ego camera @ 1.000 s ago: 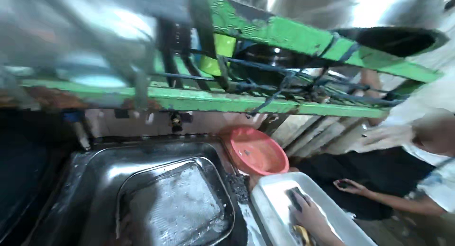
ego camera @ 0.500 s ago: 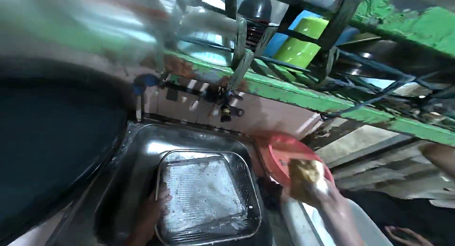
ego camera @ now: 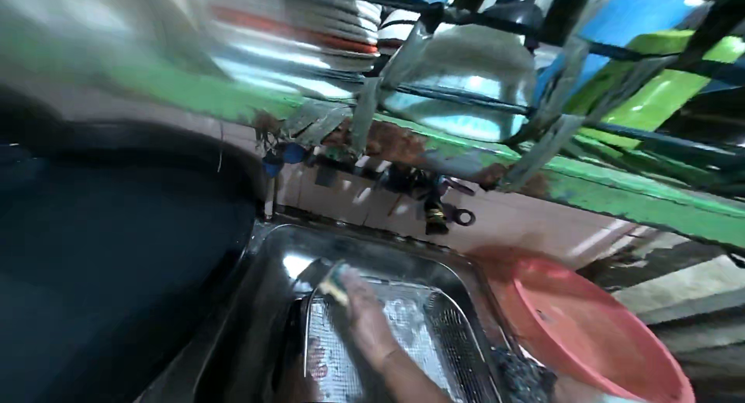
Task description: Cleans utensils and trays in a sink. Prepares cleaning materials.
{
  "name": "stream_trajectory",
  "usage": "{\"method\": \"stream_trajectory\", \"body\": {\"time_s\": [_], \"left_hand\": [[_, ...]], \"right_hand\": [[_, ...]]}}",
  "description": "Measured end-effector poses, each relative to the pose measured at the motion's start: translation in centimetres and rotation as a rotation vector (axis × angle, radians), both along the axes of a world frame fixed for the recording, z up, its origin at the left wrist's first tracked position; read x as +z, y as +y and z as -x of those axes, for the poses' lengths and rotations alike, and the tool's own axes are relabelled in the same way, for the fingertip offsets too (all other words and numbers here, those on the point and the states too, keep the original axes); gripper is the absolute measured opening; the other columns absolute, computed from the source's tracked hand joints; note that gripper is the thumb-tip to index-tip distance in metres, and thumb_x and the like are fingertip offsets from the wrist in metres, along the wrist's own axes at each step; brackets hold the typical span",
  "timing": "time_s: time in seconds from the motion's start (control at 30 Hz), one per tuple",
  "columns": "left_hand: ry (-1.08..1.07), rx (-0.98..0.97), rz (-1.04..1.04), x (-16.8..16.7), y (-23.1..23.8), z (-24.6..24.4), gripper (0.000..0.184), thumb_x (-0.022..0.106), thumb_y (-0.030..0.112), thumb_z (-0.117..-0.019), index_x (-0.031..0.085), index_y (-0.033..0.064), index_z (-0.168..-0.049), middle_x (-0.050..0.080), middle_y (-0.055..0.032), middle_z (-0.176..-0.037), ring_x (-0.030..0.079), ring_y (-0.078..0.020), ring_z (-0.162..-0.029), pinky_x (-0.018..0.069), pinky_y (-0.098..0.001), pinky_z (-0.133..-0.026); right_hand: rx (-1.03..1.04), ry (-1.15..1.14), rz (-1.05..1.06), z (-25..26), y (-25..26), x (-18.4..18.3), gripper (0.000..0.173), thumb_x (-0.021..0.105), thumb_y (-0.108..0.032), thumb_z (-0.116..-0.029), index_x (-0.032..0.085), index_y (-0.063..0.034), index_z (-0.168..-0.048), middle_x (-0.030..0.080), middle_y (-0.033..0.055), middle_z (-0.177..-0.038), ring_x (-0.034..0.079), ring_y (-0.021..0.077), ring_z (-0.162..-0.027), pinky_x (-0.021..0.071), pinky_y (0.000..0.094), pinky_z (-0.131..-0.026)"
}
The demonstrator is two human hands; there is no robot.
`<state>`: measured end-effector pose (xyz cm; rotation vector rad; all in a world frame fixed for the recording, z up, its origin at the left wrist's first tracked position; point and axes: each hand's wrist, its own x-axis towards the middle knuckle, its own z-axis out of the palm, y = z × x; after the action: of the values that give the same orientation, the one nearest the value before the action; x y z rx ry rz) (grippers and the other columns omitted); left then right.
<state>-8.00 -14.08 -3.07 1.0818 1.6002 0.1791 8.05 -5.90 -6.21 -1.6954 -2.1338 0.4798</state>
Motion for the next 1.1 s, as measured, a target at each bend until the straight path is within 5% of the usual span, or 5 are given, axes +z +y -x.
{"method": "stream_trajectory", "body": {"time_s": [0.17, 0.4, 0.63, 0.83, 1.1], "left_hand": [[-0.047, 0.068, -0.078, -2.5, 0.1, -0.1, 0.052, 0.051, 0.005, -0.1034, 0.037, -0.0093, -0.151, 0.05, -0.0345, -0.142, 0.052, -0.043, -0.132, 0.0412, -0.052, -0.111], [-0.23, 0.166, -0.136, -5.0, -0.1, 0.0, 0.047, 0.046, 0.006, -0.1054, 0.04, -0.0002, -0.152, 0.06, -0.0207, -0.137, 0.064, -0.0294, -0.119, 0.0537, -0.0443, -0.098], [-0.308, 0.221, -0.108, -5.1, 0.0, -0.2, 0.045, 0.046, 0.011, -0.1079, 0.038, 0.0, -0.151, 0.064, -0.0167, -0.129, 0.067, -0.0205, -0.106, 0.0563, -0.0368, -0.088], [-0.051, 0.035, -0.075, -3.1, 0.3, 0.3, 0.061, 0.05, 0.001, -0.101, 0.029, -0.0007, -0.158, 0.049, -0.0257, -0.149, 0.051, -0.034, -0.137, 0.0404, -0.0473, -0.114], [-0.054, 0.131, -0.067, -4.6, 0.9, -0.5, 0.064, 0.054, -0.004, -0.0941, 0.036, 0.0023, -0.155, 0.052, -0.0225, -0.147, 0.054, -0.0322, -0.133, 0.0456, -0.0475, -0.11]], "right_hand": [[0.253, -0.133, -0.112, -0.2, 1.5, 0.2, 0.048, 0.056, -0.005, -0.098, 0.057, -0.0038, -0.146, 0.053, 0.0164, -0.153, 0.045, 0.0321, -0.146, 0.0305, 0.0491, -0.124], [-0.247, -0.299, 0.145, -15.3, 0.1, -1.2, 0.047, 0.049, -0.006, -0.103, 0.049, 0.0004, -0.15, 0.045, 0.0192, -0.158, 0.037, 0.0323, -0.151, 0.0211, 0.0488, -0.128], [-0.031, -0.032, -0.144, -6.4, -2.6, -1.6, 0.039, 0.062, 0.001, -0.0914, 0.07, -0.0028, -0.129, 0.064, 0.0213, -0.135, 0.061, 0.0386, -0.128, 0.0492, 0.0501, -0.109], [0.112, 0.028, 0.102, -0.6, -4.0, -3.9, 0.038, 0.06, -0.001, -0.0941, 0.07, -0.0058, -0.131, 0.066, 0.019, -0.132, 0.061, 0.0338, -0.128, 0.0478, 0.0433, -0.11], [0.411, -0.164, 0.382, -11.0, -10.5, -4.3, 0.035, 0.061, 0.01, -0.0883, 0.079, -0.0075, -0.112, 0.071, 0.0153, -0.125, 0.06, 0.0374, -0.128, 0.0473, 0.0521, -0.11]]}}
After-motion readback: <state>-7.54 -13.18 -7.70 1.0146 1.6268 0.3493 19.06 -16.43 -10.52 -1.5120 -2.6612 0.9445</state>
